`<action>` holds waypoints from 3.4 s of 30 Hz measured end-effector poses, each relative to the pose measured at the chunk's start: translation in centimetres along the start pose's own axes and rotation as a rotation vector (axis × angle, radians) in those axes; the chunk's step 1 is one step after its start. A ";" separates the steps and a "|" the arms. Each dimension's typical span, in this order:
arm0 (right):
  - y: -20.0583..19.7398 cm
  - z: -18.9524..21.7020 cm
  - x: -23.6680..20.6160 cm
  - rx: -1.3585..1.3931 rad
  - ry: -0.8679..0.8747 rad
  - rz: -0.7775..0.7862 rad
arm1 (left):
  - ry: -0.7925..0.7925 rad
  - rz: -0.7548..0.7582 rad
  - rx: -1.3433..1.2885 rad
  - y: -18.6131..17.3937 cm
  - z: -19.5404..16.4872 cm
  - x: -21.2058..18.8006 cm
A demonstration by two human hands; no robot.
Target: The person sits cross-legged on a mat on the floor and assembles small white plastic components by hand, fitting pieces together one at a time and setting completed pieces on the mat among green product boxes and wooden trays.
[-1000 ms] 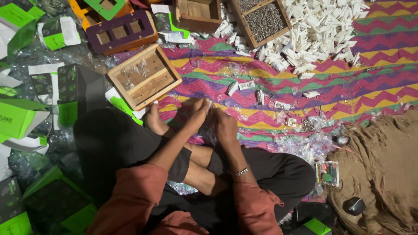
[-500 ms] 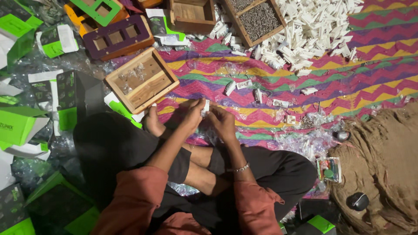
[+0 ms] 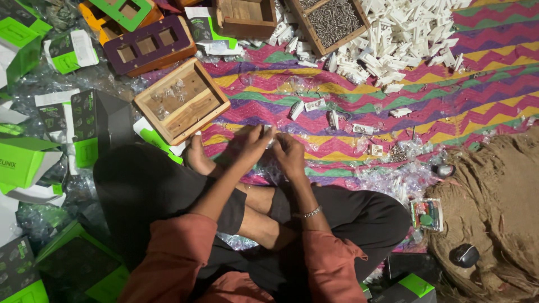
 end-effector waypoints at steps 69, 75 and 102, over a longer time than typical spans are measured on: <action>0.2 -2.3 2.1 0.463 0.488 -0.172 | 0.242 -0.237 1.106 3.9 -12.0 -7.5; 0.3 -3.1 1.7 0.513 0.464 -0.203 | 0.285 -0.206 1.079 3.5 -11.1 -7.1; 0.1 -2.1 2.2 -0.107 0.012 0.069 | 0.057 -0.198 1.011 1.8 -8.5 -4.3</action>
Point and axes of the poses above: each hand's wrist, its own x-axis towards the middle knuckle, its own y-axis out of the palm, z = x × y, the point moved 1 cm from there along x, towards the middle knuckle, and after that the axes turned 7 degrees about -y, right-handed, at the moved point
